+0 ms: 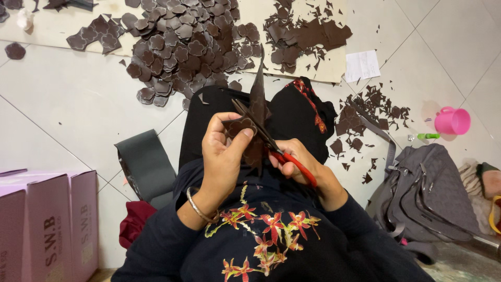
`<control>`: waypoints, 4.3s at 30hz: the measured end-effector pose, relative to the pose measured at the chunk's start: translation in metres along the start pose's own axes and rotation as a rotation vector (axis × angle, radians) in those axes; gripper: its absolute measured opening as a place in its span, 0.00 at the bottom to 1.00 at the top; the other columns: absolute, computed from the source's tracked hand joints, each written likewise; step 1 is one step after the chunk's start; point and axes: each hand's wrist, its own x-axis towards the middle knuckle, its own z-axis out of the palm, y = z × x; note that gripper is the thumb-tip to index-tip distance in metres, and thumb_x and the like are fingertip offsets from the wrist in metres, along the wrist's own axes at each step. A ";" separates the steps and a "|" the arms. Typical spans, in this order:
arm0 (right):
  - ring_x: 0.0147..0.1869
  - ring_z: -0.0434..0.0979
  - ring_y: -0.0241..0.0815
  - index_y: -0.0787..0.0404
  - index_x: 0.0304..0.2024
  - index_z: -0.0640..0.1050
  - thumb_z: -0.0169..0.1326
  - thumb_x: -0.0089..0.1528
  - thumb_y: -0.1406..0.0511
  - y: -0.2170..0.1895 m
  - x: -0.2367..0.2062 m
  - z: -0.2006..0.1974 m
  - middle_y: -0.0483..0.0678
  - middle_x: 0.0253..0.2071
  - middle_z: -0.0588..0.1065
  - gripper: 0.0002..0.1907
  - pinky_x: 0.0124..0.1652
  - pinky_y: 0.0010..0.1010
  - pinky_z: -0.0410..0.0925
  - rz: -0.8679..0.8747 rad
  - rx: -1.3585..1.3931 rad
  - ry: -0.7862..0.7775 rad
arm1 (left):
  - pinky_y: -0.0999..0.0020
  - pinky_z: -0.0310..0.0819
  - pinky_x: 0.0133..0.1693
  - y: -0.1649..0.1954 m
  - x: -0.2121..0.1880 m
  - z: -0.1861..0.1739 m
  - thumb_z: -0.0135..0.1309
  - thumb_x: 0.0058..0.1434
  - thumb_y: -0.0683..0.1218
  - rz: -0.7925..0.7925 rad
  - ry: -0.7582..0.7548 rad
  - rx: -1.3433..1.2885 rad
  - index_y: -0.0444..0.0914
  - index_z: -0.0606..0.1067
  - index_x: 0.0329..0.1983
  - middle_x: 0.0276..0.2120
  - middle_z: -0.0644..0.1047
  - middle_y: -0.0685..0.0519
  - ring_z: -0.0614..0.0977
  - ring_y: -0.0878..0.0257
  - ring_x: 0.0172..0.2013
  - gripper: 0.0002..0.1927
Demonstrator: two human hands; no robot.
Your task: The person sits on the floor and uses red-handled scissors to cut flower-shaped pieces from a brown patterned sheet. The cut shapes are placed into a growing pile on the floor while the remaining sheet is rotated and trimmed repeatedly.
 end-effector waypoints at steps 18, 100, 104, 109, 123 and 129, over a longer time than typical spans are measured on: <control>0.34 0.69 0.32 0.65 0.50 0.73 0.41 0.48 0.21 -0.019 -0.002 -0.007 0.42 0.30 0.68 0.58 0.35 0.24 0.65 -0.104 -0.146 0.071 | 0.72 0.80 0.45 0.003 0.006 -0.010 0.55 0.67 0.36 -0.026 -0.036 0.110 0.31 0.75 0.49 0.40 0.80 0.53 0.82 0.68 0.39 0.08; 0.22 0.66 0.28 0.60 0.30 0.71 0.41 0.41 0.19 -0.011 -0.004 -0.005 0.38 0.20 0.66 0.53 0.23 0.21 0.60 -0.042 -0.061 -0.021 | 0.76 0.79 0.48 0.037 -0.002 0.001 0.59 0.64 0.34 0.165 -0.054 0.330 0.28 0.74 0.59 0.46 0.82 0.50 0.83 0.69 0.46 0.19; 0.21 0.67 0.27 0.59 0.27 0.69 0.39 0.40 0.18 -0.007 -0.004 -0.003 0.37 0.18 0.66 0.52 0.22 0.19 0.60 -0.065 -0.074 0.005 | 0.75 0.81 0.49 0.039 -0.001 0.000 0.59 0.64 0.34 0.167 -0.064 0.344 0.28 0.74 0.59 0.47 0.82 0.50 0.84 0.68 0.46 0.19; 0.20 0.67 0.27 0.60 0.25 0.69 0.41 0.39 0.19 -0.006 -0.004 -0.001 0.38 0.17 0.66 0.52 0.22 0.19 0.60 -0.046 -0.030 0.028 | 0.75 0.80 0.48 0.039 -0.002 -0.002 0.59 0.64 0.34 0.170 -0.068 0.338 0.28 0.75 0.58 0.46 0.82 0.49 0.84 0.68 0.46 0.18; 0.25 0.66 0.28 0.64 0.37 0.74 0.47 0.40 0.19 -0.033 -0.006 -0.002 0.39 0.24 0.66 0.57 0.27 0.19 0.60 0.020 0.219 -0.173 | 0.80 0.76 0.41 0.034 0.004 -0.009 0.61 0.63 0.35 0.160 -0.036 0.421 0.30 0.76 0.56 0.42 0.83 0.53 0.82 0.73 0.40 0.18; 0.27 0.65 0.28 0.64 0.39 0.74 0.52 0.42 0.21 -0.043 -0.007 0.002 0.39 0.26 0.66 0.55 0.30 0.20 0.60 0.034 0.347 -0.202 | 0.81 0.77 0.41 0.034 0.004 -0.011 0.61 0.63 0.36 0.117 -0.046 0.359 0.30 0.76 0.56 0.42 0.83 0.53 0.82 0.73 0.40 0.17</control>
